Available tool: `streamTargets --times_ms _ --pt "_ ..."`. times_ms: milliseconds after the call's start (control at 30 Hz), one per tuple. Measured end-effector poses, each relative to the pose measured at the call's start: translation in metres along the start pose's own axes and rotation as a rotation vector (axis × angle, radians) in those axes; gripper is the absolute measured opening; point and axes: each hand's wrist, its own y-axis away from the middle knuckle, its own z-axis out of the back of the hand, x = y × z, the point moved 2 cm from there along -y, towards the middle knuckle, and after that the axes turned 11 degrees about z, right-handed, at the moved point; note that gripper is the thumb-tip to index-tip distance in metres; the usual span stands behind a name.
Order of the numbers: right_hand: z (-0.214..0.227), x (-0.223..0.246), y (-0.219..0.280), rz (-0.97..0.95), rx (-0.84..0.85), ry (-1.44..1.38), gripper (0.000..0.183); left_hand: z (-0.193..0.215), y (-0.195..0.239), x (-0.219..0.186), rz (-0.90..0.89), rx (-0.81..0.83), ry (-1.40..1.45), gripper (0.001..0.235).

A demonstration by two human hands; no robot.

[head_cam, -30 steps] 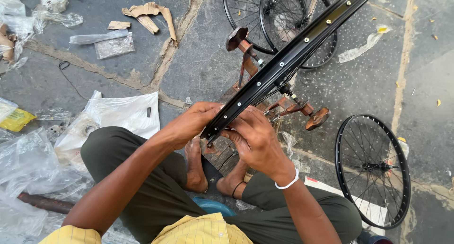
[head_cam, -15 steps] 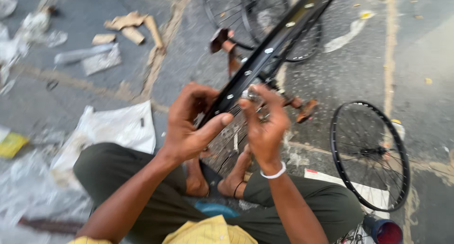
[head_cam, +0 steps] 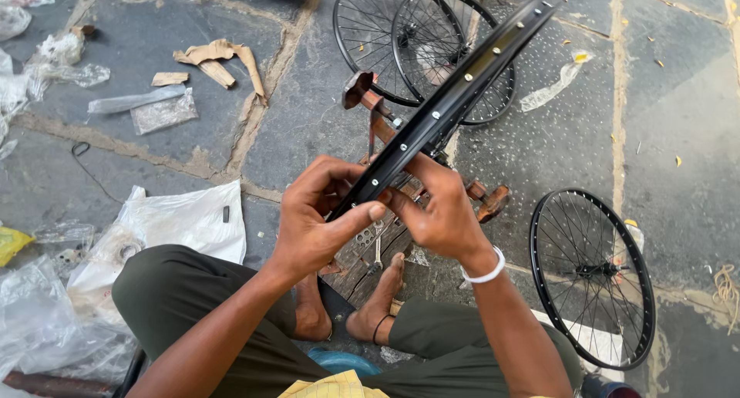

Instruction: The person is sitting on the ground and working on a bicycle wheel mounted on a wooden stand. They use a wrench to tighten the spokes and adjust the rim, occasionally spinning the wheel to check alignment. The person also handles a second wheel lying on the ground nearby.

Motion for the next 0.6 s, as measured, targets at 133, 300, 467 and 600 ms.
streamTargets --times_ms 133,300,467,600 --pt "0.0 0.01 -0.004 0.079 0.023 -0.002 0.037 0.002 -0.003 -0.001 0.005 0.035 0.02 0.035" --pt "-0.017 -0.006 0.002 0.087 -0.182 0.324 0.024 0.003 -0.003 -0.001 0.013 -0.018 -0.048 0.038" --pt "-0.073 -0.017 0.016 0.32 -0.712 0.546 0.036 -0.002 -0.001 -0.005 0.039 -0.082 -0.15 0.044" --pt "-0.116 -0.011 0.037 0.253 -0.841 0.293 0.043 0.005 -0.012 -0.013 -0.138 0.139 -0.14 0.046"
